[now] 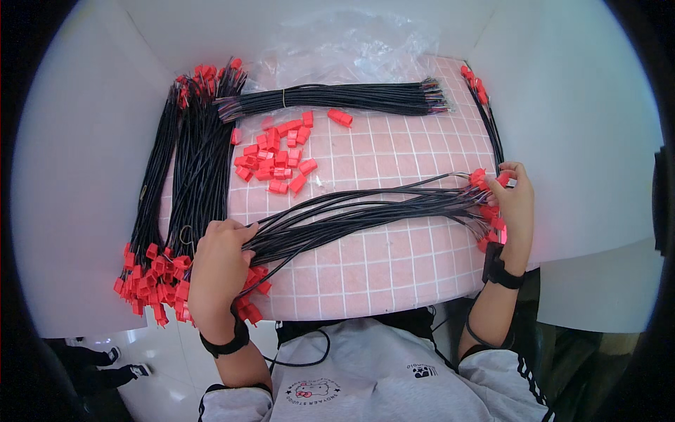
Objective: Inserting multiple colored wires into red electronic connectors.
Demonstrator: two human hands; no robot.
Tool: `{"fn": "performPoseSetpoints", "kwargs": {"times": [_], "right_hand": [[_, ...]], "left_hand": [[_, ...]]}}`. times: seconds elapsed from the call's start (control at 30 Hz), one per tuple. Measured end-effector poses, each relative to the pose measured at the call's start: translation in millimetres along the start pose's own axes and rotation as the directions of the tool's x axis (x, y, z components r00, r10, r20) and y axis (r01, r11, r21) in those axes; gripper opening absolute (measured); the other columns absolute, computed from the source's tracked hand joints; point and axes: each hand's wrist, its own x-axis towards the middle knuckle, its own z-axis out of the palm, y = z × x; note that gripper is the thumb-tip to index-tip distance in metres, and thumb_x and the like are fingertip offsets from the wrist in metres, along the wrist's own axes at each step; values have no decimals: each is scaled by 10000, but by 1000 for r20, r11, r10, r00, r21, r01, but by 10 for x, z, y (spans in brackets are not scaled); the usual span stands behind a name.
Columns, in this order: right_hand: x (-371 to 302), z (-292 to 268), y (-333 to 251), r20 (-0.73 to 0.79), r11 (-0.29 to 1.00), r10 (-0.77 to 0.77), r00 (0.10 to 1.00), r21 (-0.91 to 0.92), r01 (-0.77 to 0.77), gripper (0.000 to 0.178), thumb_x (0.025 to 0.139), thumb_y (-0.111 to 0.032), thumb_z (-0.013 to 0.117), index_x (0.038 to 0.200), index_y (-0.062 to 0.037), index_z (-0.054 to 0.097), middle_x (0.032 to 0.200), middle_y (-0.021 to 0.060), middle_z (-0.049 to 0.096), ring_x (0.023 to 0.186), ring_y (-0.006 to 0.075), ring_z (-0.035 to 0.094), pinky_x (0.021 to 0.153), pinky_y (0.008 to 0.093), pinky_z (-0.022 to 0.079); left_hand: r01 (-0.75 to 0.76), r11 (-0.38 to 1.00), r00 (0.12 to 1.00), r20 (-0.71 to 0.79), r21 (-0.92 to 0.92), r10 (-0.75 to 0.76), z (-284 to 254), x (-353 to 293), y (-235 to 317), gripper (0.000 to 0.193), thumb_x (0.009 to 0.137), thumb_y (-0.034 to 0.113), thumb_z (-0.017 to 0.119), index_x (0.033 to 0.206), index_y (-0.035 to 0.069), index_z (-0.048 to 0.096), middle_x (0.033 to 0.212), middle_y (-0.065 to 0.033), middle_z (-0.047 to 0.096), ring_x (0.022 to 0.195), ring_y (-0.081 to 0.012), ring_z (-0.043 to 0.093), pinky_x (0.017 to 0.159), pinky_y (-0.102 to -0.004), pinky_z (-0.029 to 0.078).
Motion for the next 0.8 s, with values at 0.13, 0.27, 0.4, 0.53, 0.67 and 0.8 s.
{"fn": "performPoseSetpoints", "kwargs": {"times": [0.13, 0.27, 0.4, 0.53, 0.67, 0.8], "right_hand": [[-82, -75, -459, -125, 976, -124, 984, -194, 98, 326, 751, -78, 612, 1047, 10, 506, 974, 151, 559, 538, 137, 557, 469, 252, 440], [-122, 203, -1188, 68, 914, -393, 917, 140, 381, 266, 755, -64, 580, 1013, -7, 542, 942, 121, 580, 671, 187, 581, 624, 279, 465], [451, 947, -1554, 352, 767, -620, 702, 82, 636, 232, 731, -65, 584, 958, -25, 562, 823, 117, 607, 734, 222, 587, 658, 307, 462], [1159, 1715, -1159, 512, 681, -427, 746, -360, 637, 183, 671, -53, 584, 848, -21, 617, 847, 194, 609, 798, 311, 600, 710, 379, 477], [1529, 1983, -522, 374, 608, -323, 869, -622, 494, 162, 610, -43, 619, 771, -38, 615, 780, 183, 603, 753, 319, 594, 670, 381, 470], [1365, 1946, -579, 465, 473, -429, 774, -615, 631, 146, 691, -48, 538, 813, -14, 613, 840, 200, 605, 826, 331, 592, 734, 400, 482]], "left_hand": [[-72, 997, 993, -92, -18, 70, -158, -207, 292, 449, 635, -2, 638, 1075, 12, 551, 1036, -146, 543, 959, -308, 501, 851, -350, 395], [-330, 944, 938, -125, -21, 325, -516, -185, 799, 414, 678, 69, 633, 1066, 9, 504, 1034, -139, 528, 958, -290, 507, 824, -366, 400], [-380, 924, 918, -134, -38, 373, -687, 427, 938, 407, 714, 73, 594, 1099, 6, 478, 1018, -187, 550, 977, -340, 511, 832, -377, 406], [-221, 973, 972, 94, 64, 214, -511, 1572, 741, 435, 771, 134, 530, 1168, -18, 436, 1091, -235, 520, 1040, -347, 492, 883, -369, 392], [-204, 972, 960, 218, 121, 174, 98, 2229, 476, 382, 745, 75, 427, 1102, -41, 503, 1161, -262, 470, 1076, -334, 485, 907, -396, 390], [-95, 986, 984, 162, 134, 73, 393, 2402, 337, 523, 765, 74, 408, 1271, -18, 309, 1372, -182, 222, 1255, -275, 272, 984, -417, 306]]}}
